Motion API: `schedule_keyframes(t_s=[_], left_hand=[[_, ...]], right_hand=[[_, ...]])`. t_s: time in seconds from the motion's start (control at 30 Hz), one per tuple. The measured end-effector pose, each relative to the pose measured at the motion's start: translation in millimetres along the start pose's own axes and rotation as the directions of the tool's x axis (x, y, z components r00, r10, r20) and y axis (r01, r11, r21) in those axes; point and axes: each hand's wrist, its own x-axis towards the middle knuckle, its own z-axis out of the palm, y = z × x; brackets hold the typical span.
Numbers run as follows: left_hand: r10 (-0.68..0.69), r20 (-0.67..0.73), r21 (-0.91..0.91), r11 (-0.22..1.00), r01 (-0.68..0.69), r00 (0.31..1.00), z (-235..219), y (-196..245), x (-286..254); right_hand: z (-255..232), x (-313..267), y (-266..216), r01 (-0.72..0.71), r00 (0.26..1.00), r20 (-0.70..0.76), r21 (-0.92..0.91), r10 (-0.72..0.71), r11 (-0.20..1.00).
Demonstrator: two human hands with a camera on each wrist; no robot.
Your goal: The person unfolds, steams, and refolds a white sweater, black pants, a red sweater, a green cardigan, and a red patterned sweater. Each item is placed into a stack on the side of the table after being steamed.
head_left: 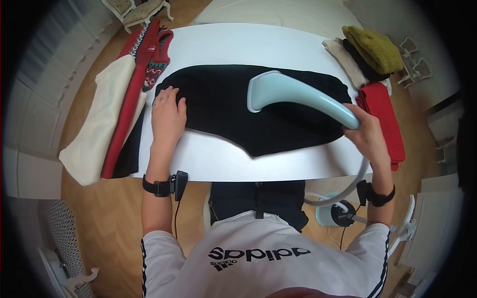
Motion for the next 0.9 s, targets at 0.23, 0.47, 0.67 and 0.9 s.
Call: schedule_keyframes(t_s=[0.23,0.47,0.67,0.9], left_hand=[[-0.019,0.166,0.051,0.999,0.011,0.986,-12.1,2.3,5.4],[-0.013,0.291,0.054,0.999,-0.002,0.957,-25.0,15.0,11.3],[-0.067,0.342,0.116,0.993,0.029,0.937,-30.2,21.7,13.7],[-0.064,0.334,0.113,0.993,0.027,0.94,-27.1,20.9,12.6]], right_hand=[[-75.9,-37.7,67.0,-0.153,0.961,-0.245,-0.094,0.126,0.984],[-75.3,-69.0,91.5,-0.043,0.994,-0.094,0.119,0.054,0.992],[-95.3,-86.6,82.2,-0.233,0.972,0.064,0.078,0.228,0.969],[-112.1,-84.4,87.4,-0.22,0.955,-0.165,0.162,0.246,0.962]])
